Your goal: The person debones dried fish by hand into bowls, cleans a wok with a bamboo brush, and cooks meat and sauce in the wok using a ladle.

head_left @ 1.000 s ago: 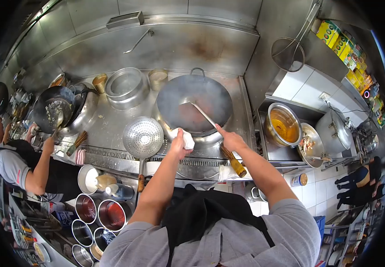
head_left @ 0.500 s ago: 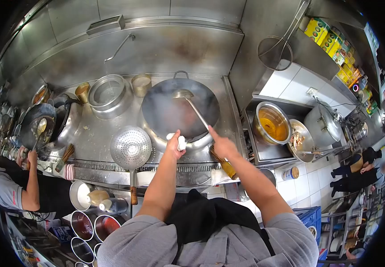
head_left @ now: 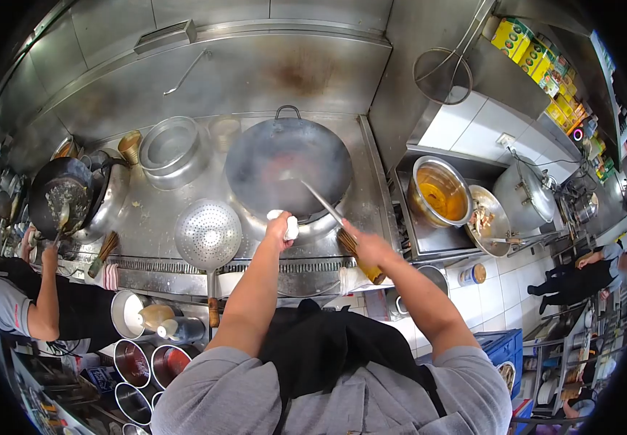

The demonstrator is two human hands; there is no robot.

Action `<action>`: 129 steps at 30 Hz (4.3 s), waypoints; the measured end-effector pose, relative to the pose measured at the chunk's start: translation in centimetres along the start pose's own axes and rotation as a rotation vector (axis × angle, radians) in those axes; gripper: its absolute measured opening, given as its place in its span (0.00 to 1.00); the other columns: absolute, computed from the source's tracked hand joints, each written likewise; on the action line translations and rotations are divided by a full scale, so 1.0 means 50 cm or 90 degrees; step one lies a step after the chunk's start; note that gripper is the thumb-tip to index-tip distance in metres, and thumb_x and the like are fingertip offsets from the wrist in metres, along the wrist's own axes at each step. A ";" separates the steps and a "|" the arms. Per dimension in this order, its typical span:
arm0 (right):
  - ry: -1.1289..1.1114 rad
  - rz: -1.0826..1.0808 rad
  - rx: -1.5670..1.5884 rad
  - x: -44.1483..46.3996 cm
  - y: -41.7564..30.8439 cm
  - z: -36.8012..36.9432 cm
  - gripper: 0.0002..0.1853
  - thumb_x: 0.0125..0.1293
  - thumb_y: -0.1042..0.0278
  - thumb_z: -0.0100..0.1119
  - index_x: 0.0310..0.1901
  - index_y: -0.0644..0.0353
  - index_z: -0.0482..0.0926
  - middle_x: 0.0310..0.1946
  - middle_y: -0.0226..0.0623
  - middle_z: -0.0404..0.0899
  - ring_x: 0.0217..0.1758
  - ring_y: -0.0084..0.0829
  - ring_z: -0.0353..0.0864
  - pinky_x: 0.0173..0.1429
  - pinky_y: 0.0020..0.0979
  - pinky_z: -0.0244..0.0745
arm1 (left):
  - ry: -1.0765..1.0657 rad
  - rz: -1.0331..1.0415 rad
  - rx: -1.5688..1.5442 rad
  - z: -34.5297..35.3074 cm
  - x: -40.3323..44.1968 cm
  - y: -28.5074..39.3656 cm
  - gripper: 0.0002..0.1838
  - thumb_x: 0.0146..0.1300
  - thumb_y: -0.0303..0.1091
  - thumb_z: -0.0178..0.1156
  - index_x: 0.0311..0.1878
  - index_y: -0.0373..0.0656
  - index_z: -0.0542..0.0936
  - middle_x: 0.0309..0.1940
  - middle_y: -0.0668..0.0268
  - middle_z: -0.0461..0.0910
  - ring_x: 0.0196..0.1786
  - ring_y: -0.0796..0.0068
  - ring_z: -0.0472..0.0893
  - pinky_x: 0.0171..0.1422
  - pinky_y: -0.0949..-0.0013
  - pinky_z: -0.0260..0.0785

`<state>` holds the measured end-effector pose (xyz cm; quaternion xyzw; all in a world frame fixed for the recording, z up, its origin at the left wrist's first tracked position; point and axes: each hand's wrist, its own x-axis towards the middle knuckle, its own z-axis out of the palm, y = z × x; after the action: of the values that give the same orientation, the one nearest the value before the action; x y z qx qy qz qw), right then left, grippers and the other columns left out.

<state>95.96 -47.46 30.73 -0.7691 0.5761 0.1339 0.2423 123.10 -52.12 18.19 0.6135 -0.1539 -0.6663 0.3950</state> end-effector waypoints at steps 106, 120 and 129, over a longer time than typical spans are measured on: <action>0.076 -0.115 0.009 0.038 0.037 -0.049 0.46 0.63 0.75 0.48 0.77 0.26 0.41 0.49 0.61 0.80 0.52 0.57 0.80 0.60 0.51 0.72 | 0.082 0.254 -0.145 -0.124 -0.365 -0.258 0.14 0.72 0.39 0.56 0.53 0.39 0.76 0.42 0.67 0.80 0.43 0.77 0.78 0.48 0.69 0.71; 0.085 -0.118 0.000 -0.023 0.018 -0.079 0.46 0.61 0.78 0.46 0.78 0.30 0.42 0.47 0.58 0.81 0.52 0.55 0.81 0.57 0.50 0.74 | 0.015 0.279 -0.101 -0.077 -0.340 -0.232 0.17 0.71 0.40 0.58 0.54 0.37 0.76 0.45 0.64 0.81 0.45 0.74 0.79 0.50 0.68 0.72; 0.043 -0.094 -0.010 0.010 0.032 -0.034 0.46 0.61 0.76 0.47 0.77 0.29 0.43 0.49 0.58 0.81 0.53 0.57 0.80 0.61 0.50 0.72 | -0.023 0.233 -0.135 -0.060 -0.320 -0.233 0.15 0.72 0.40 0.57 0.54 0.40 0.77 0.43 0.67 0.80 0.43 0.75 0.78 0.48 0.68 0.71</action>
<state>94.49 -49.12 31.56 -0.8156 0.5246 0.0941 0.2254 120.93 -32.37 20.71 0.5183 -0.1985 -0.6066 0.5692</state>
